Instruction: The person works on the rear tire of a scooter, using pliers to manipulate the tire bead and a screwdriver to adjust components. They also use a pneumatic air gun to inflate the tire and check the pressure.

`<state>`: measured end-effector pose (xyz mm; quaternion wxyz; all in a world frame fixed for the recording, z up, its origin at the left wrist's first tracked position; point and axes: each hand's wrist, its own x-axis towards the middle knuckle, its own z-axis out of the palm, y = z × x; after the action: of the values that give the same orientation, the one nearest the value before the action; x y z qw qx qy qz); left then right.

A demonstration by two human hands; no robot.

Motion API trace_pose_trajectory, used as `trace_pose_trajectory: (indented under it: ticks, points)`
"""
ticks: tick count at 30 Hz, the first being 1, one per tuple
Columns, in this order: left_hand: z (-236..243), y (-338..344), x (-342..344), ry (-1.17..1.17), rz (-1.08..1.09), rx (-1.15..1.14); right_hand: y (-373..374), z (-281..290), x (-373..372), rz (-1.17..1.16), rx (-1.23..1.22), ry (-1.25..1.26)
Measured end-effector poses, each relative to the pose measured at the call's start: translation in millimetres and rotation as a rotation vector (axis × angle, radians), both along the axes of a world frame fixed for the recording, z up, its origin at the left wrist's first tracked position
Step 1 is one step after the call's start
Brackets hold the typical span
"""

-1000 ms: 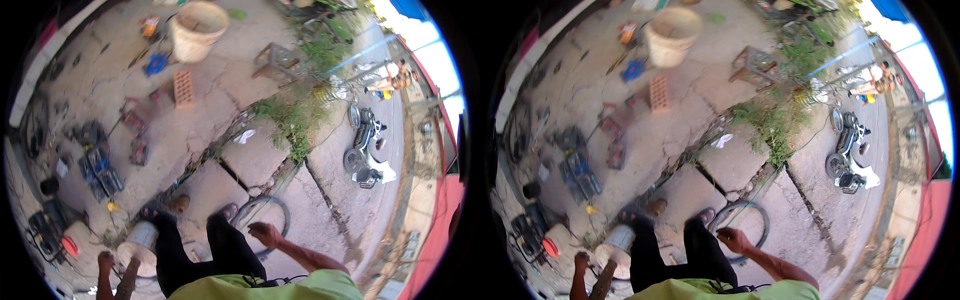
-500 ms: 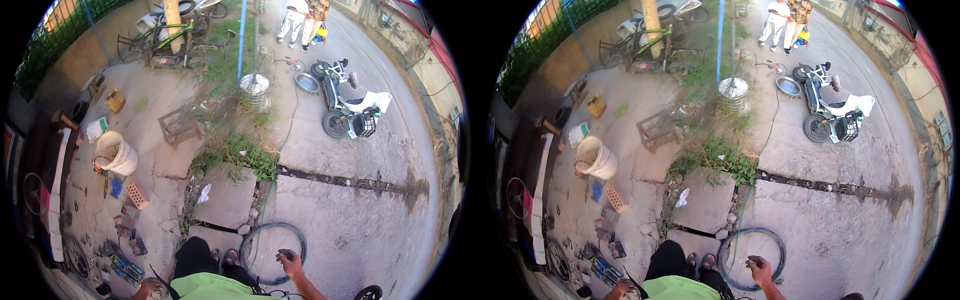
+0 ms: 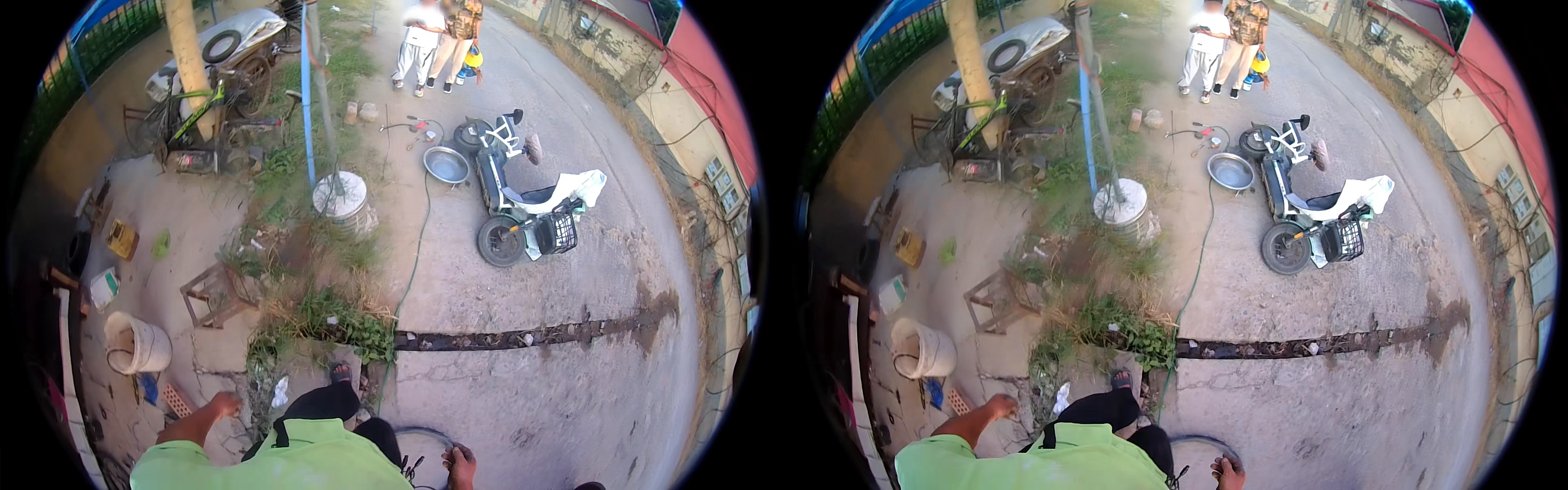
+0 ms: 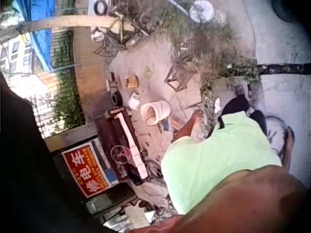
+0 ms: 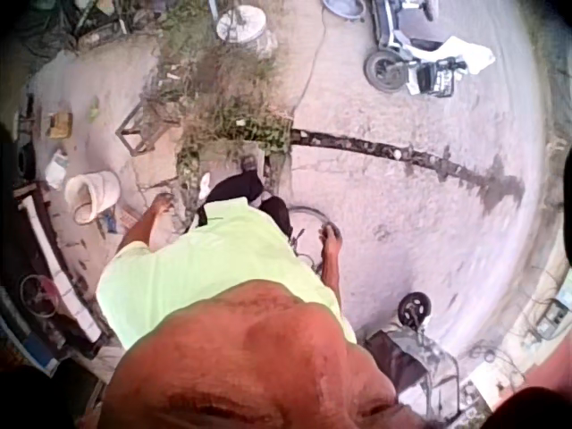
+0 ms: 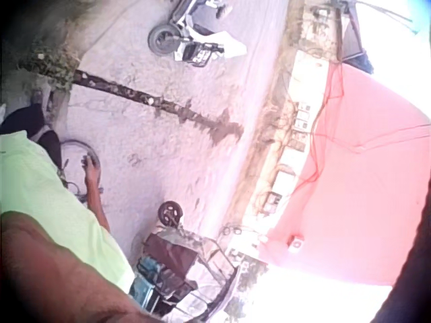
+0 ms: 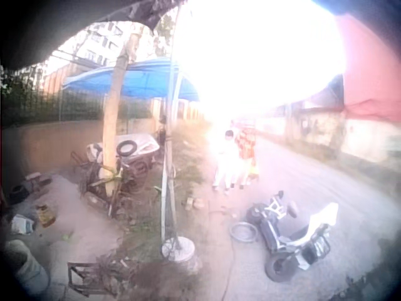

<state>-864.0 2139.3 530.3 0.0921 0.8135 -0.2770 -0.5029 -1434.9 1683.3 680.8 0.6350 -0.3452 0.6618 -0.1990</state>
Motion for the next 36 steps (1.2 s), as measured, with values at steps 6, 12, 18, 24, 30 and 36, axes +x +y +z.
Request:
trace_pose_trajectory:
  ticks: [6, 12, 18, 24, 30, 36]
  points:
    - [172.1, -379.7, 155.0, 0.116, 0.712, -0.406, -42.4, -113.6, -37.6, -0.020, 0.234, 0.122]
    - [140.4, -557.5, 210.2, 0.186, 0.488, -0.325, -200.5, -167.7, 52.6, 0.129, 0.488, 0.239]
    - [61.0, -589.2, 232.4, 0.231, 0.753, 0.071, -481.7, -189.1, 97.7, 0.259, 0.279, 0.256]
    - [109.1, -697.0, 257.3, 0.291, 0.902, 0.150, -830.0, -3.8, 362.5, 0.129, -0.131, 0.162]
    - [89.0, -841.8, 346.5, 0.375, 0.968, 0.125, -955.0, -8.3, 501.0, 0.223, -0.114, 0.176]
    - [60.5, -990.4, 552.9, 0.301, 0.683, 0.030, -928.0, -57.1, 582.9, 0.138, 0.154, 0.271]
